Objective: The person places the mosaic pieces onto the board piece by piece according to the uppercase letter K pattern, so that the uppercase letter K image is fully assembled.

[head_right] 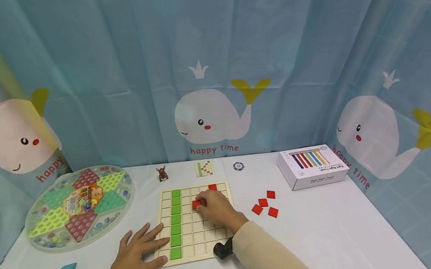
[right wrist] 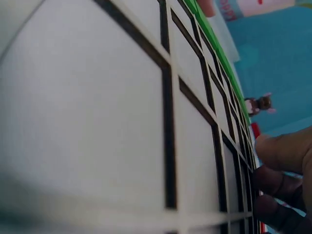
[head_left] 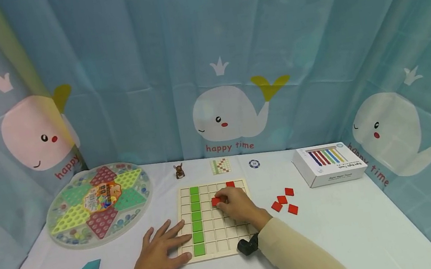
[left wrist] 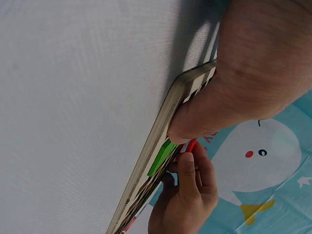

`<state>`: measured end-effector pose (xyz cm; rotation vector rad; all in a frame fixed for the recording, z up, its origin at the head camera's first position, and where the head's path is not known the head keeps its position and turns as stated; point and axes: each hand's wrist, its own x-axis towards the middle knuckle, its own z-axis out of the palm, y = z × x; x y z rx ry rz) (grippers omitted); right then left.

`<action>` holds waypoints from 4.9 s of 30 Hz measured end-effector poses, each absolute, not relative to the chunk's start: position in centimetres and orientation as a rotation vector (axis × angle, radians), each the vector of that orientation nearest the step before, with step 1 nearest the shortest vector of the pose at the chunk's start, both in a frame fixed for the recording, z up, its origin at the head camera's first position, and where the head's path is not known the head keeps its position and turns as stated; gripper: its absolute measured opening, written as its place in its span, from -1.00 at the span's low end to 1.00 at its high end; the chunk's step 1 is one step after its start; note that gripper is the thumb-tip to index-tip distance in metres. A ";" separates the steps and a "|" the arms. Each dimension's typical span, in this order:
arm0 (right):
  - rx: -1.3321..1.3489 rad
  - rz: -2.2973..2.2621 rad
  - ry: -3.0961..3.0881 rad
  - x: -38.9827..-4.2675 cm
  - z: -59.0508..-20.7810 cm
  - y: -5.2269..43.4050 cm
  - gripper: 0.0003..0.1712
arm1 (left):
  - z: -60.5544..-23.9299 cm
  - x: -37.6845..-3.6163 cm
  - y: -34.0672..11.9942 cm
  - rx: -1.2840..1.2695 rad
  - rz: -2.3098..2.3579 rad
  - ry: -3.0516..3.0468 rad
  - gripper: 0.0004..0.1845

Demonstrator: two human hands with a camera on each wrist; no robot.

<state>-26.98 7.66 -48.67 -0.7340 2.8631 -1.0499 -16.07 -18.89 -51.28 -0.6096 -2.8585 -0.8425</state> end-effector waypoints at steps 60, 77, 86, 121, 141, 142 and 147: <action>-0.579 -1.220 3.154 -20.0 -43.8 24.8 -0.47 | -51.3 -15.9 -18.8 -0.588 -0.849 -2.880 -0.47; -0.180 -0.921 3.038 -21.0 -49.0 27.4 -0.58 | -51.3 -16.0 -18.7 -0.597 -0.838 -2.864 -0.48; -0.186 -0.908 3.085 -21.1 -48.9 26.9 -0.70 | -51.3 -16.0 -19.0 -0.599 -0.848 -2.854 -0.49; -1.162 -1.446 3.069 -17.7 -38.0 19.4 -0.60 | -51.5 -16.1 -18.9 -0.602 -0.874 -2.820 -0.50; -0.986 -1.378 2.855 -22.3 -44.2 9.9 -0.70 | -51.5 -16.2 -19.0 -0.612 -0.862 -2.814 -0.51; -0.960 -1.366 2.843 -22.5 -44.6 9.5 -0.71 | -51.5 -16.2 -19.0 -0.613 -0.860 -2.816 -0.51; -0.830 -1.296 2.810 -23.2 -46.2 7.8 -0.74 | -51.3 -16.1 -18.9 -0.615 -0.862 -2.824 -0.51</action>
